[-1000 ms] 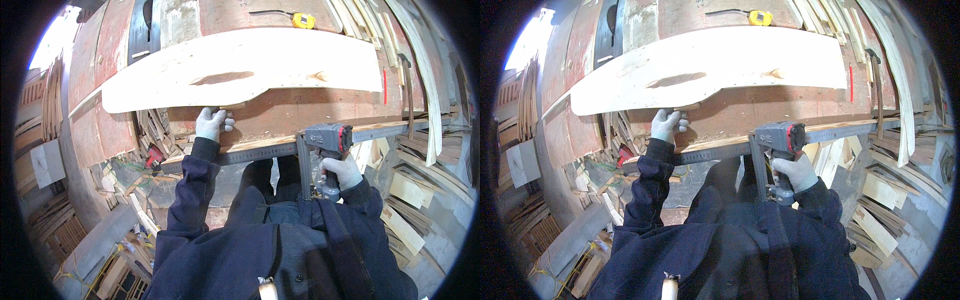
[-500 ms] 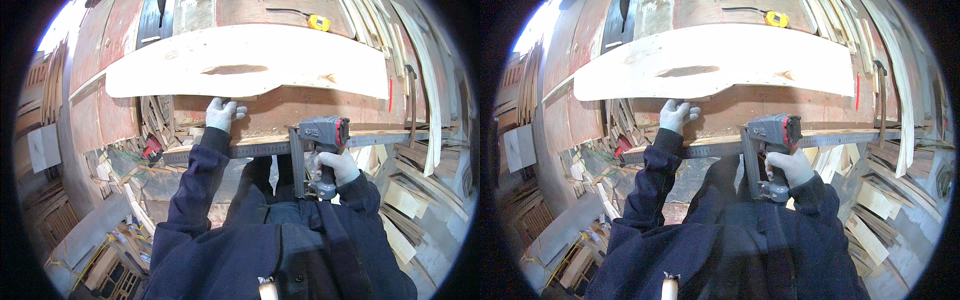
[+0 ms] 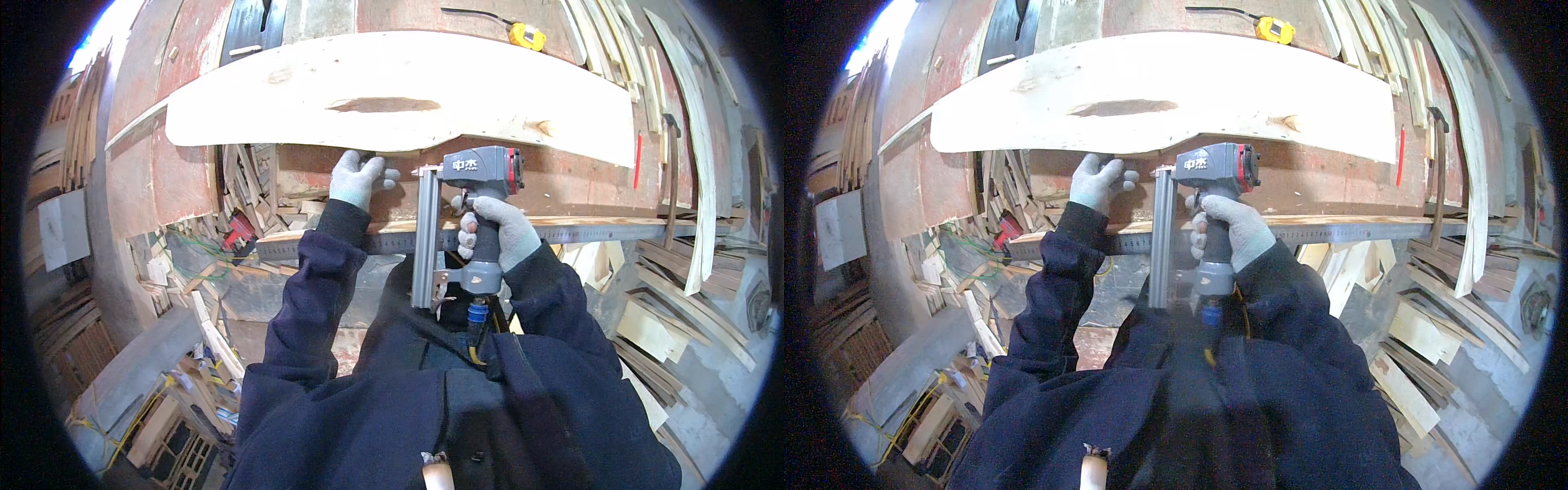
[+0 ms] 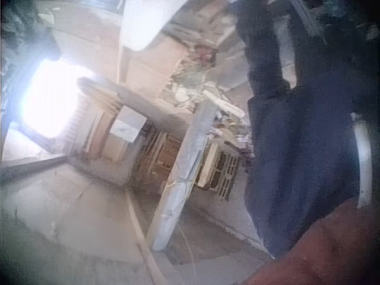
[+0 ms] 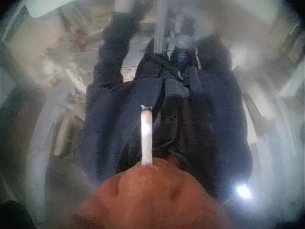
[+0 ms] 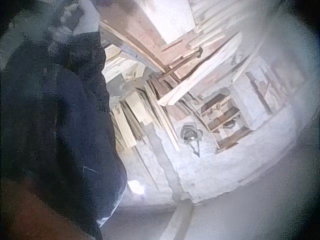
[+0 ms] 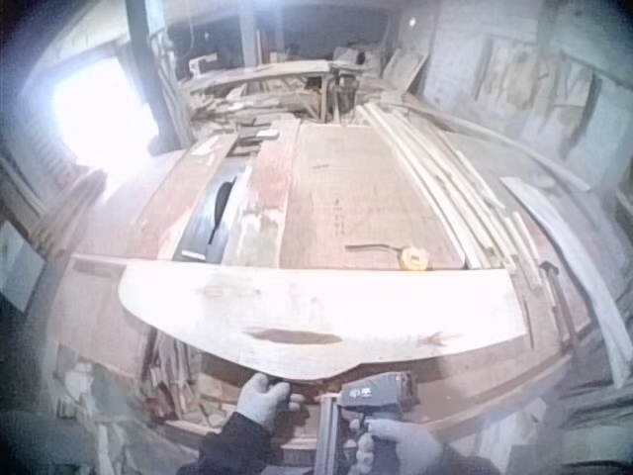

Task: The person measures and marks a wooden board with a ruler and pencil, then uses a nail gun to attach smaller wooden pieces to the board. They repeatedly align, mark, and fasten the pieces in a workshop setting.

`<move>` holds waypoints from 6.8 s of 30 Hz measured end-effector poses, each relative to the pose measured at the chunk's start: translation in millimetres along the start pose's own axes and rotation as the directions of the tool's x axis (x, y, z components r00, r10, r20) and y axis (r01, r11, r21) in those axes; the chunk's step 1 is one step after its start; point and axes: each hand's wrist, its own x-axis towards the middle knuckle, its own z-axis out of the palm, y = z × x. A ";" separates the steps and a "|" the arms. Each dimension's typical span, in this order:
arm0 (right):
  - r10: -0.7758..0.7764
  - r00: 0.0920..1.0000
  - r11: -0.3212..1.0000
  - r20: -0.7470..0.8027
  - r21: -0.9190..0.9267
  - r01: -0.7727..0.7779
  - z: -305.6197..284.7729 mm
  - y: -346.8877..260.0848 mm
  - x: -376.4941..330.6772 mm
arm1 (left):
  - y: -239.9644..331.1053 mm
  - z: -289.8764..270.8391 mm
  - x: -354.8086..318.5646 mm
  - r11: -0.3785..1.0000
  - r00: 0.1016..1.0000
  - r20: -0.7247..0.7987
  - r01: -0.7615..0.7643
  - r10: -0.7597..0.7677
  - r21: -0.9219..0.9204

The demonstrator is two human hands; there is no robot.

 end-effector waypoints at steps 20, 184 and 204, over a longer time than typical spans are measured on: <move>-0.112 0.986 0.952 -0.120 0.271 0.142 21.7 43.9 23.1 | -3.2 0.3 3.2 0.996 0.999 -0.033 0.022 -0.025 -0.084; -0.959 0.130 0.117 -0.252 -0.770 -0.627 -361.5 -295.4 -212.5 | -33.8 -82.4 58.1 0.936 0.984 -0.098 0.111 -0.152 -0.333; -0.955 0.293 -0.214 0.031 -0.758 -0.616 -386.6 -391.9 -123.3 | -53.9 -87.5 63.1 0.954 0.959 -0.253 0.047 -0.126 -0.297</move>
